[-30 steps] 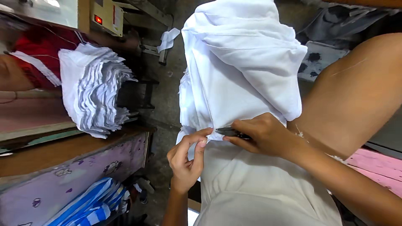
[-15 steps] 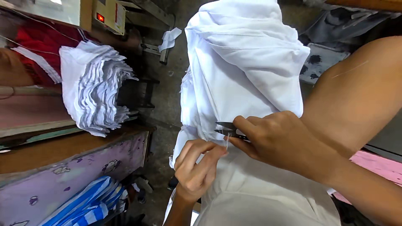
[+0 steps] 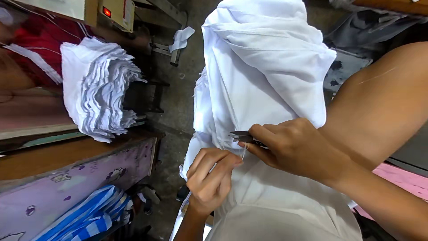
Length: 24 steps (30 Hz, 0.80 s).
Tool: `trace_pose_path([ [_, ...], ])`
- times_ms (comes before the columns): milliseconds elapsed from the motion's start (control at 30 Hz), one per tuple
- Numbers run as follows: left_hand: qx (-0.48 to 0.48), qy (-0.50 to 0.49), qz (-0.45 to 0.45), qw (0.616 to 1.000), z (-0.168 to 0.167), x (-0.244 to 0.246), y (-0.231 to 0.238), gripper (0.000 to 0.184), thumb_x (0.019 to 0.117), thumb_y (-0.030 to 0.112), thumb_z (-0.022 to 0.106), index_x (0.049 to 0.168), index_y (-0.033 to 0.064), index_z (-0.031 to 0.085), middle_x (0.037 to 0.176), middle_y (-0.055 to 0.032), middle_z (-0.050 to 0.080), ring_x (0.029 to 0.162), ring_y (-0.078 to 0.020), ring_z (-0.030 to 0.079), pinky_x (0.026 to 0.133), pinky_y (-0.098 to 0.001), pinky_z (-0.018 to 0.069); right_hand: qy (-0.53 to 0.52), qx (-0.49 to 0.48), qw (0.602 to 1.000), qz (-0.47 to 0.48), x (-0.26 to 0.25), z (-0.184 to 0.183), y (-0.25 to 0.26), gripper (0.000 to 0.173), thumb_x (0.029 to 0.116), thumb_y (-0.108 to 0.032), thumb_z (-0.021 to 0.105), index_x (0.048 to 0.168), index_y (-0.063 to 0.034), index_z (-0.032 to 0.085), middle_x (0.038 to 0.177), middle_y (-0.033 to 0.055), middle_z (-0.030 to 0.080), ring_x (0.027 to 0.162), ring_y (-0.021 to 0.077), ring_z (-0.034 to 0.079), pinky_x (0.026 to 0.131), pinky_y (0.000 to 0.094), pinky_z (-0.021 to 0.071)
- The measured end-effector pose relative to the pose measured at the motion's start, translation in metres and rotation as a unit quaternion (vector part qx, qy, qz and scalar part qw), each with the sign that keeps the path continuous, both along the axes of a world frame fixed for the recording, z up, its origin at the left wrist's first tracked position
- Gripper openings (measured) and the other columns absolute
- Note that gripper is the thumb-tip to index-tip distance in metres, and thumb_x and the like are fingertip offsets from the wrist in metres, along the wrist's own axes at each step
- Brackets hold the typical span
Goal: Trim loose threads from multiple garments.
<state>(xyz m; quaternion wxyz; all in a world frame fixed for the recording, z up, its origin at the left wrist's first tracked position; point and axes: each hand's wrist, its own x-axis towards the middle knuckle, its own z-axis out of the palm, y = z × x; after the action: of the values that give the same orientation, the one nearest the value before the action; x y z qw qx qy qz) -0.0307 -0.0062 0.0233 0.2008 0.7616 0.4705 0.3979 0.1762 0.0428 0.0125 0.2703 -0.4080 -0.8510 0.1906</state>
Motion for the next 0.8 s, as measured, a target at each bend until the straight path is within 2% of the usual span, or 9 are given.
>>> trace_pose_path([
  [133,-0.012,-0.004,-0.003,1.000,0.001,-0.004,-0.001,0.016,0.1028,0.015,0.060,0.092,0.0068,0.068,0.090,-0.0021,0.068,0.092,-0.0060,0.065,0.084,-0.0175,0.0532,0.000,0.014,1.000,-0.005,0.001,-0.001,0.000,0.034,0.1022,-0.027,0.052,0.077,-0.0070,0.062,0.051,-0.0005,0.042,0.039,0.0130,0.041,0.038,0.0273,0.0239],
  [233,-0.001,0.122,0.094,0.988,0.002,-0.048,0.010,0.021,0.1022,0.016,0.060,0.092,0.0015,0.071,0.089,-0.0081,0.071,0.087,-0.0089,0.068,0.079,-0.0207,0.0553,-0.022,-0.013,0.999,-0.026,0.011,0.001,0.004,0.038,0.1020,-0.036,0.052,0.084,-0.0052,0.063,0.053,0.0014,0.046,0.040,0.0169,0.046,0.037,0.0307,0.0289],
  [333,-0.122,0.307,0.238,0.913,0.005,-0.114,0.026,0.024,0.1014,0.012,0.060,0.107,-0.0091,0.070,0.103,-0.0291,0.068,0.091,-0.0386,0.069,0.081,-0.0501,0.0554,-0.054,-0.082,0.993,-0.063,0.028,0.004,0.009,0.043,0.1035,-0.042,0.048,0.096,-0.0015,0.062,0.063,0.0059,0.052,0.047,0.0229,0.053,0.040,0.0370,0.0358],
  [400,-0.300,0.334,0.315,0.836,0.011,-0.139,0.033,0.032,0.0952,0.005,0.067,0.121,-0.0136,0.063,0.130,-0.0438,0.051,0.118,-0.0606,0.054,0.099,-0.0701,0.0428,-0.039,-0.121,0.989,-0.081,0.036,0.001,0.011,0.042,0.1022,-0.042,0.050,0.102,-0.0009,0.061,0.069,0.0060,0.054,0.052,0.0218,0.053,0.043,0.0369,0.0367],
  [467,-0.360,0.327,0.327,0.810,0.013,-0.143,0.034,0.046,0.0889,0.008,0.078,0.126,-0.0138,0.062,0.142,-0.0465,0.039,0.130,-0.0653,0.041,0.106,-0.0749,0.0333,0.014,-0.140,0.986,-0.095,0.039,-0.009,0.010,0.040,0.0955,-0.043,0.058,0.099,-0.0036,0.062,0.063,0.0014,0.051,0.050,0.0151,0.049,0.044,0.0325,0.0352],
  [533,-0.258,0.308,0.271,0.875,0.007,-0.120,0.028,0.040,0.0906,0.015,0.076,0.119,-0.0112,0.066,0.130,-0.0411,0.053,0.119,-0.0568,0.055,0.098,-0.0680,0.0439,0.066,-0.165,0.980,-0.093,0.038,-0.022,0.006,0.038,0.0925,-0.045,0.063,0.096,-0.0069,0.062,0.061,-0.0045,0.047,0.051,0.0065,0.044,0.046,0.0251,0.0341],
  [633,-0.102,0.170,0.134,0.971,-0.015,-0.055,0.014,0.026,0.0934,0.022,0.074,0.102,-0.0030,0.075,0.106,-0.0191,0.069,0.098,-0.0213,0.068,0.087,-0.0322,0.0566,0.100,-0.175,0.976,-0.086,0.029,-0.036,0.002,0.031,0.0925,-0.038,0.064,0.092,-0.0070,0.064,0.061,-0.0043,0.049,0.052,0.0047,0.045,0.047,0.0233,0.0353],
  [700,-0.075,0.070,0.079,0.992,-0.030,-0.014,0.005,0.020,0.0895,0.017,0.078,0.097,-0.0011,0.078,0.097,-0.0128,0.071,0.094,-0.0119,0.068,0.087,-0.0218,0.0552,0.103,-0.177,0.975,-0.088,0.025,-0.037,0.000,0.028,0.0925,-0.035,0.063,0.091,-0.0070,0.064,0.062,-0.0040,0.050,0.053,0.0041,0.046,0.048,0.0225,0.0352],
  [800,-0.056,0.050,0.121,0.990,-0.049,0.011,0.000,0.016,0.0857,0.013,0.080,0.095,-0.0005,0.079,0.090,-0.0113,0.071,0.087,-0.0107,0.068,0.082,-0.0188,0.0542,0.115,-0.177,0.973,-0.096,0.023,-0.037,-0.002,0.024,0.0926,-0.031,0.063,0.090,-0.0072,0.064,0.062,-0.0050,0.050,0.053,0.0016,0.044,0.048,0.0197,0.0331],
])
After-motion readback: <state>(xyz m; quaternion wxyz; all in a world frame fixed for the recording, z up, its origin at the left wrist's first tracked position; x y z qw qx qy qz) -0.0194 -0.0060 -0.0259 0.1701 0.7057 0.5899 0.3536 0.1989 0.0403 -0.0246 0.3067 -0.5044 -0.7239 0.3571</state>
